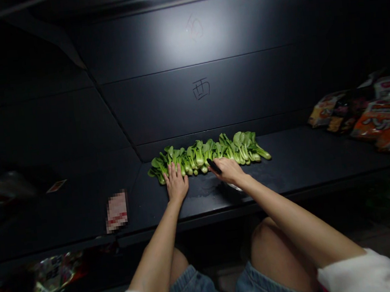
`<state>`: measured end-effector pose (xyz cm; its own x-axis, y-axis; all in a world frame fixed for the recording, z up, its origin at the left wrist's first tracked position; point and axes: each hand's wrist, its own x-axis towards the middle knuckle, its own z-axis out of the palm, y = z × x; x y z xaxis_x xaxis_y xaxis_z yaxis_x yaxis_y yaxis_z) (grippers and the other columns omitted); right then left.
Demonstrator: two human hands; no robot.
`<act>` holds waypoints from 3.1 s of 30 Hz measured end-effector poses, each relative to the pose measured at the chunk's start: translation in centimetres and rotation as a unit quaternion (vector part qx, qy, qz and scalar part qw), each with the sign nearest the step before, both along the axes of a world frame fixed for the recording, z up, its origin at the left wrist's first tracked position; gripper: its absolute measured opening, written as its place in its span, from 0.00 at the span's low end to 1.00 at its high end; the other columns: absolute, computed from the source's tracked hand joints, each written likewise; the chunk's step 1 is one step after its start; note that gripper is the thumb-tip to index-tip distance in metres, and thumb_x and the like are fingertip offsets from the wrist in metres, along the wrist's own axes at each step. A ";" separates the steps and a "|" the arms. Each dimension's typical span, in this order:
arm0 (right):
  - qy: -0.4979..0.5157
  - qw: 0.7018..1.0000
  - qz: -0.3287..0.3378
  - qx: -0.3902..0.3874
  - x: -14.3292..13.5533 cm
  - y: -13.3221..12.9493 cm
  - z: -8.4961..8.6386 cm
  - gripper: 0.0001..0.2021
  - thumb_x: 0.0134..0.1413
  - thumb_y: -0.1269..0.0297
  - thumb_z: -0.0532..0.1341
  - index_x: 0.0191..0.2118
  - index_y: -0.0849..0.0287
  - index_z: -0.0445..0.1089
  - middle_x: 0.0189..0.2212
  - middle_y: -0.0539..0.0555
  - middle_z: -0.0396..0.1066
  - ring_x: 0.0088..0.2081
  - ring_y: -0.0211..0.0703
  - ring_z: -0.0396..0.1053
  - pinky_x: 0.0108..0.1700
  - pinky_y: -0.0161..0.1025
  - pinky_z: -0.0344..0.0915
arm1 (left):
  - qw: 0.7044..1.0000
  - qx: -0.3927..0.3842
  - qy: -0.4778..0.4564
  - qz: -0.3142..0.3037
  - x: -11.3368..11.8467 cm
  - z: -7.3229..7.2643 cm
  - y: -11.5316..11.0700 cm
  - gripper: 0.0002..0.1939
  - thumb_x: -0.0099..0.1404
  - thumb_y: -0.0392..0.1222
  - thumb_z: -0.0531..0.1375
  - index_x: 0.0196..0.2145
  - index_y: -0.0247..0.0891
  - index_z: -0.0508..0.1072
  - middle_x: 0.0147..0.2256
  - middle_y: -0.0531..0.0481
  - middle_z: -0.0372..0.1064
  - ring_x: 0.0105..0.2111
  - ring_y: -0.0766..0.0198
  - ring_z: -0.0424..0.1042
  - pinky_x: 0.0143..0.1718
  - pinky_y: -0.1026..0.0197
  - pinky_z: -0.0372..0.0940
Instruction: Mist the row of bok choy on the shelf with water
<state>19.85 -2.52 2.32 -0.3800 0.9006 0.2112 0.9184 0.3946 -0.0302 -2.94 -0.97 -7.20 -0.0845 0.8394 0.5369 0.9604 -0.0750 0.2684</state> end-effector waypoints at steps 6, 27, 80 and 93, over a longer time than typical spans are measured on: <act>-0.015 1.000 -0.002 0.002 0.3 -0.2 0.1 0.21 0.69 0.51 0.46 0.46 0.60 0.70 0.44 0.61 0.77 0.48 0.49 0.73 0.43 0.37 0.62 | 1.000 -0.001 0.002 -0.003 0.0 0.0 -0.1 0.30 0.66 0.41 0.52 0.66 0.34 0.59 0.69 0.36 0.46 0.70 0.48 0.42 0.68 0.37 0.37; -0.009 1.000 -0.010 0.007 1.3 0.0 0.0 0.22 0.68 0.50 0.47 0.48 0.61 0.69 0.46 0.63 0.76 0.50 0.51 0.71 0.45 0.38 0.63 | 0.998 -0.006 0.055 -0.030 0.3 0.5 -0.2 0.30 0.66 0.41 0.53 0.65 0.31 0.60 0.70 0.34 0.42 0.70 0.46 0.40 0.68 0.37 0.38; -0.014 0.999 -0.036 -0.006 4.0 0.8 -0.4 0.19 0.69 0.52 0.48 0.49 0.60 0.67 0.44 0.61 0.77 0.45 0.48 0.75 0.42 0.36 0.61 | 0.992 -0.020 0.060 -0.108 5.7 0.1 0.8 0.34 0.69 0.41 0.50 0.70 0.39 0.48 0.68 0.41 0.51 0.69 0.53 0.46 0.68 0.37 0.40; -0.005 0.997 -0.081 0.011 5.6 0.4 -0.2 0.21 0.69 0.52 0.47 0.49 0.62 0.68 0.45 0.62 0.77 0.46 0.50 0.74 0.43 0.37 0.62 | 0.992 -0.021 0.059 -0.109 5.7 0.1 0.8 0.33 0.69 0.41 0.50 0.70 0.38 0.49 0.68 0.41 0.50 0.69 0.53 0.46 0.68 0.38 0.39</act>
<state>25.41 -2.10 2.10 -0.2324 0.9452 0.2294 0.9702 0.2419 -0.0140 2.77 -0.19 -7.11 0.1624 0.8525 0.4968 0.9474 -0.2755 0.1632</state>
